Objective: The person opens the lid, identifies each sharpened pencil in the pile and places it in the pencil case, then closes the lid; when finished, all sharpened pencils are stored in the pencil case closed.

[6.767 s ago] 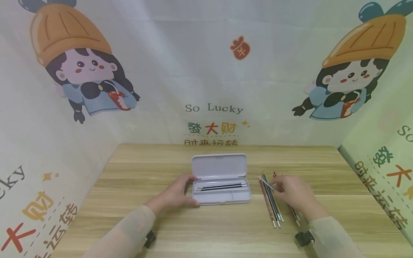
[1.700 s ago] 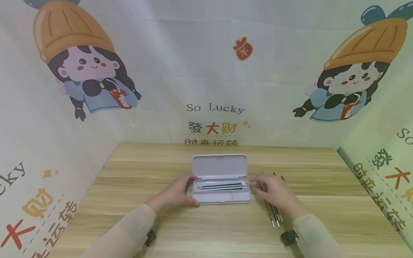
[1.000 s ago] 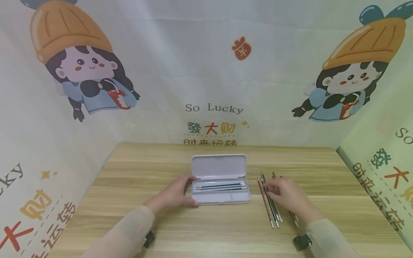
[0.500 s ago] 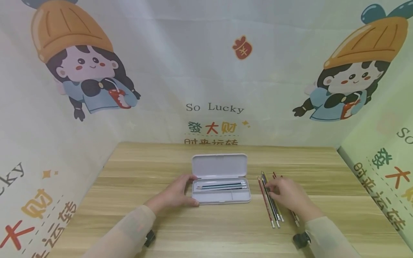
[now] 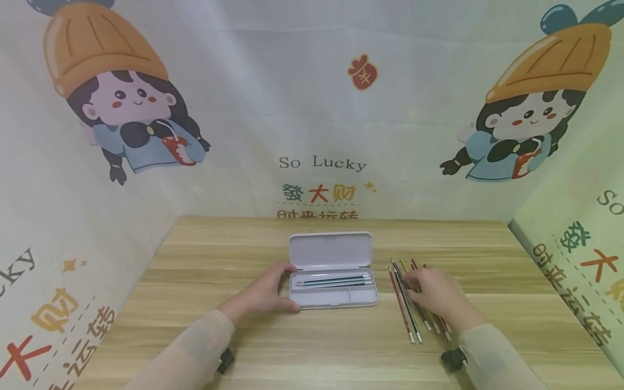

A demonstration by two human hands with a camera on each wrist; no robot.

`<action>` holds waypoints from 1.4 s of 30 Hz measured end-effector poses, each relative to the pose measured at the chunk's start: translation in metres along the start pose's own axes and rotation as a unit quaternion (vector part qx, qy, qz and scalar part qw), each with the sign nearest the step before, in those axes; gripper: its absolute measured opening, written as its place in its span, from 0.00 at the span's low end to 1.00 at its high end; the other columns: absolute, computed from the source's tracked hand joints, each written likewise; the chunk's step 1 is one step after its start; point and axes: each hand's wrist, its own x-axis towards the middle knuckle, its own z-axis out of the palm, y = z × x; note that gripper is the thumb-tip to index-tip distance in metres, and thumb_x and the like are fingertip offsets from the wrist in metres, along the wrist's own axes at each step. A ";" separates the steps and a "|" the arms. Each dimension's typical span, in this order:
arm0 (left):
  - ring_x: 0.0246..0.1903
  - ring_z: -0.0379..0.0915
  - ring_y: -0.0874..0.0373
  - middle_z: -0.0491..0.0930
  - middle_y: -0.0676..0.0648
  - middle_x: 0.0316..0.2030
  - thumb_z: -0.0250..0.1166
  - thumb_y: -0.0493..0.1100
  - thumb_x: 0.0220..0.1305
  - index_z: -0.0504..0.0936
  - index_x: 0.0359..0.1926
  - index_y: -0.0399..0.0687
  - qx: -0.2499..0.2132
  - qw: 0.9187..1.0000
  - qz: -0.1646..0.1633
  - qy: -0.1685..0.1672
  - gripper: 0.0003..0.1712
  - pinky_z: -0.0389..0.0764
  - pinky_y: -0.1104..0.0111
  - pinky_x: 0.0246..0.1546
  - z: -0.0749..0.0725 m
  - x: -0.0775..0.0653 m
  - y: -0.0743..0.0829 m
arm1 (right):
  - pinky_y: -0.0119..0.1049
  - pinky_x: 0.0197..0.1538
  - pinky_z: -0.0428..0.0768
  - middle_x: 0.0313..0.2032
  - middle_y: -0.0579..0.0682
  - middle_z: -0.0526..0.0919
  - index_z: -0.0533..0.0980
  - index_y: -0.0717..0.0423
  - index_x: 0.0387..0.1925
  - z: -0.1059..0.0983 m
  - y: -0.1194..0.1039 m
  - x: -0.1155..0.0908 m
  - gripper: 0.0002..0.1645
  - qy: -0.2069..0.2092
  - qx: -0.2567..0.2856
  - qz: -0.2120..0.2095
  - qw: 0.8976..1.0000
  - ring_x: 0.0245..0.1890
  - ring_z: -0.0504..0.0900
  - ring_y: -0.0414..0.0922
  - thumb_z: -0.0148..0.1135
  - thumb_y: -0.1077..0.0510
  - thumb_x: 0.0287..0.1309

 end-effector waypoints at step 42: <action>0.69 0.66 0.38 0.73 0.37 0.67 0.86 0.46 0.41 0.72 0.67 0.42 -0.007 1.000 0.001 0.000 0.52 0.64 0.43 0.75 -0.001 -0.001 0.002 | 0.30 0.21 0.68 0.27 0.34 0.84 0.87 0.47 0.49 -0.007 0.000 -0.006 0.22 0.066 0.045 0.009 0.997 0.21 0.70 0.34 0.69 0.59 0.49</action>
